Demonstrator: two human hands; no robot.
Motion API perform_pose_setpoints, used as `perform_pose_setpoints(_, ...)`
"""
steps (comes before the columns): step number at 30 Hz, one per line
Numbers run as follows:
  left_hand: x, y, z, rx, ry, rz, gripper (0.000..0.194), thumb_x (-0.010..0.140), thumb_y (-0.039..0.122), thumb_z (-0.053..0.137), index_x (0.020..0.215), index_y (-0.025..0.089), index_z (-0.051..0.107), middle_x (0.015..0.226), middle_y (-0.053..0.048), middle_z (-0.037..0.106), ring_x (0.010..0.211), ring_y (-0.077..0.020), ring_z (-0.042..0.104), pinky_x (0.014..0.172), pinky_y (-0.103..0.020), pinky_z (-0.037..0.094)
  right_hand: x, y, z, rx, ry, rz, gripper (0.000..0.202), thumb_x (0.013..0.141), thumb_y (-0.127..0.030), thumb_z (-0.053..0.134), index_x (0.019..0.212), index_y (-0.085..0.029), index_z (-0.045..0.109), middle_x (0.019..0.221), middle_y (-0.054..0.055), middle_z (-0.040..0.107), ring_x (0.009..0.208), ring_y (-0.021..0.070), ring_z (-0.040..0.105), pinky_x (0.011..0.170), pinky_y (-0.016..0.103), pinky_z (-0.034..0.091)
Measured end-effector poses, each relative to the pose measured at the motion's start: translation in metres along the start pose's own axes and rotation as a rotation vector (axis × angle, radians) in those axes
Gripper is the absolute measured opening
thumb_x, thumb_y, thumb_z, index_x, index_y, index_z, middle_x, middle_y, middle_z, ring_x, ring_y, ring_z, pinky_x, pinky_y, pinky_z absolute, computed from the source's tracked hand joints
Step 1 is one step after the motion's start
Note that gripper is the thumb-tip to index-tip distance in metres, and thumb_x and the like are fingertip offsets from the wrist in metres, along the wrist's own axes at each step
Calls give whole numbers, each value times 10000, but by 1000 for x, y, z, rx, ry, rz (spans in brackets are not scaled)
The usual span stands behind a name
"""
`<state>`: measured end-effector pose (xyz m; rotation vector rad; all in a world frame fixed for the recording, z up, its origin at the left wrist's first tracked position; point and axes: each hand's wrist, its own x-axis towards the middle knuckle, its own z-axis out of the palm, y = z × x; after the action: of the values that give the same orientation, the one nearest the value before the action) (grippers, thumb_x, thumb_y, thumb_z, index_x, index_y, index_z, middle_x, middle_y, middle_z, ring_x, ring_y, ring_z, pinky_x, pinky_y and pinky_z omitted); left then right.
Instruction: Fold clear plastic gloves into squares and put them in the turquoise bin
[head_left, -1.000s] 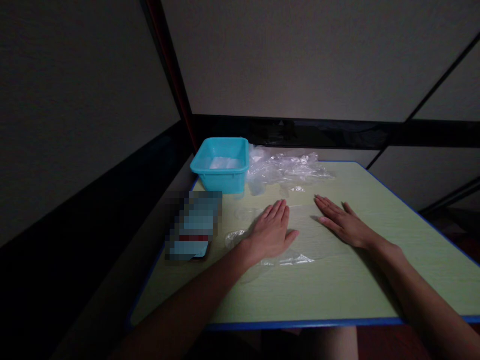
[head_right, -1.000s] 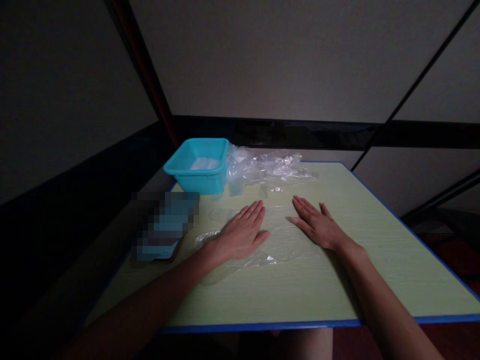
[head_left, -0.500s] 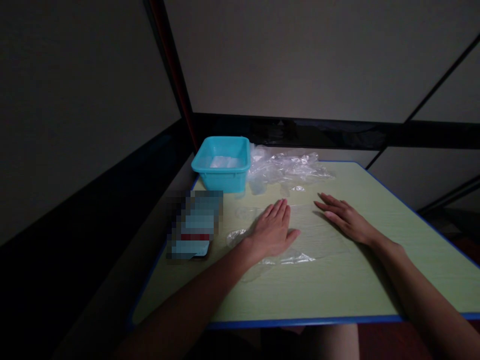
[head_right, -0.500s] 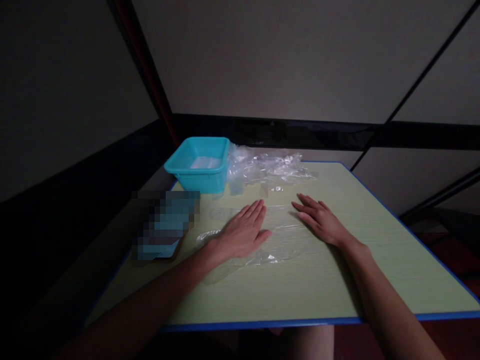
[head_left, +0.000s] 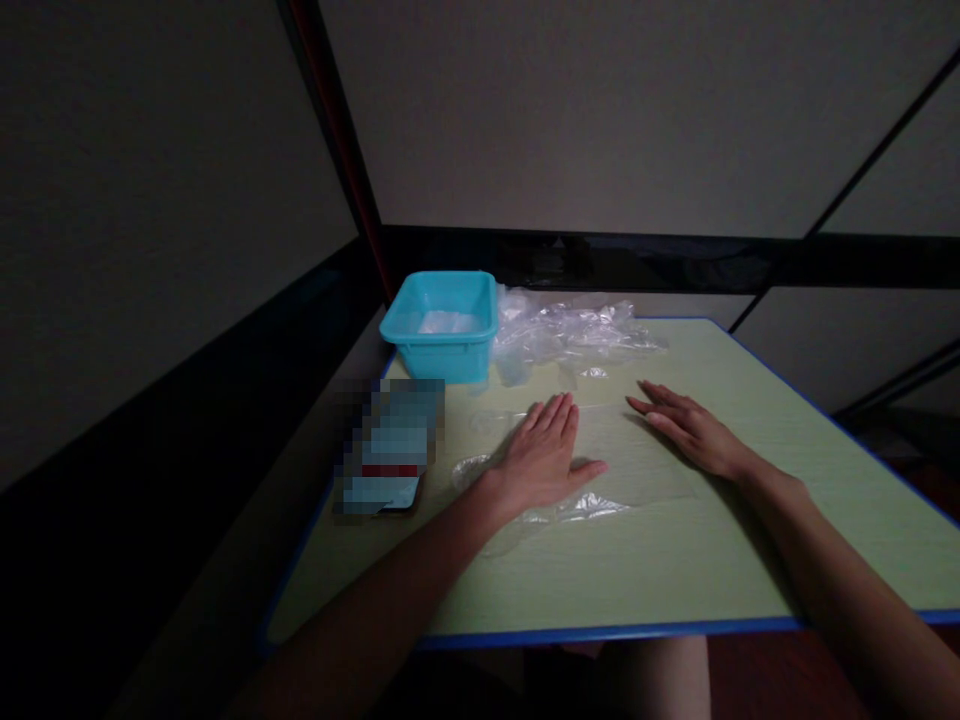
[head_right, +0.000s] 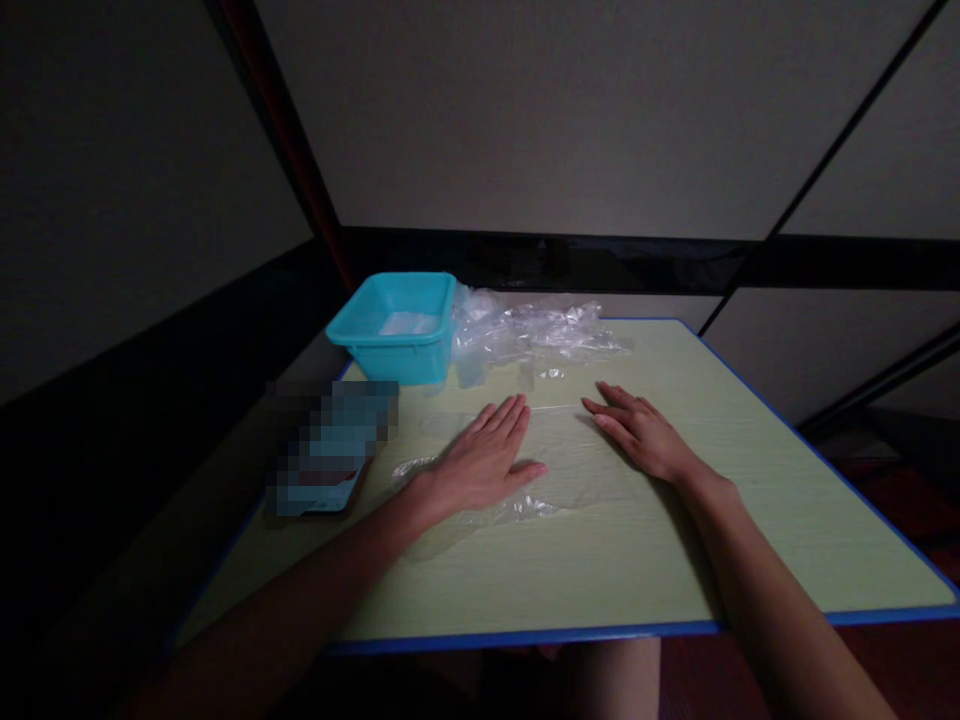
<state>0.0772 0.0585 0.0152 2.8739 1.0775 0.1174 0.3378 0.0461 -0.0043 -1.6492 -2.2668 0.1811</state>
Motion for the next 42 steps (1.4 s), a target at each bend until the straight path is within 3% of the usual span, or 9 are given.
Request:
perform_pose_setpoints(8,-1,0,5,-8,76,6,744,871,582,200,1362,23,191,1445,-170,186,1339,-264,118,1075,-427,125,-1,2,0,-35,1,-28,523,903,-489,251,1269,-195,480,1400,116,336,1263,302,320,999,508,294)
perform_pose_setpoints(16,-2,4,-14,11,187,30,628,871,523,292,1346,114,255,1440,-138,232,1333,-263,150,1068,-461,94,0,1,0,-38,16,-60,540,902,-494,247,1261,-171,490,1380,143,361,1256,297,334,997,492,304)
perform_pose_setpoints(25,-6,13,-18,177,195,197,488,880,428,350,1269,135,376,1403,-124,321,1310,-252,220,1063,-487,46,0,2,1,-41,23,-63,529,901,-492,259,1251,-177,501,1371,139,378,1248,302,347,985,500,316)
perform_pose_setpoints(31,-7,16,-9,150,156,298,608,849,568,338,1296,156,342,1404,-126,320,1318,-266,193,1053,-509,59,0,0,-1,-44,10,-72,554,901,-499,248,1263,-154,486,1371,159,371,1253,299,339,990,492,309)
perform_pose_setpoints(42,-7,15,4,54,76,268,679,835,612,315,1341,161,270,1451,-150,190,1342,-276,98,1052,-500,70,0,-1,-1,-56,11,-47,525,899,-494,271,1264,-184,485,1377,137,369,1255,304,335,984,496,315)
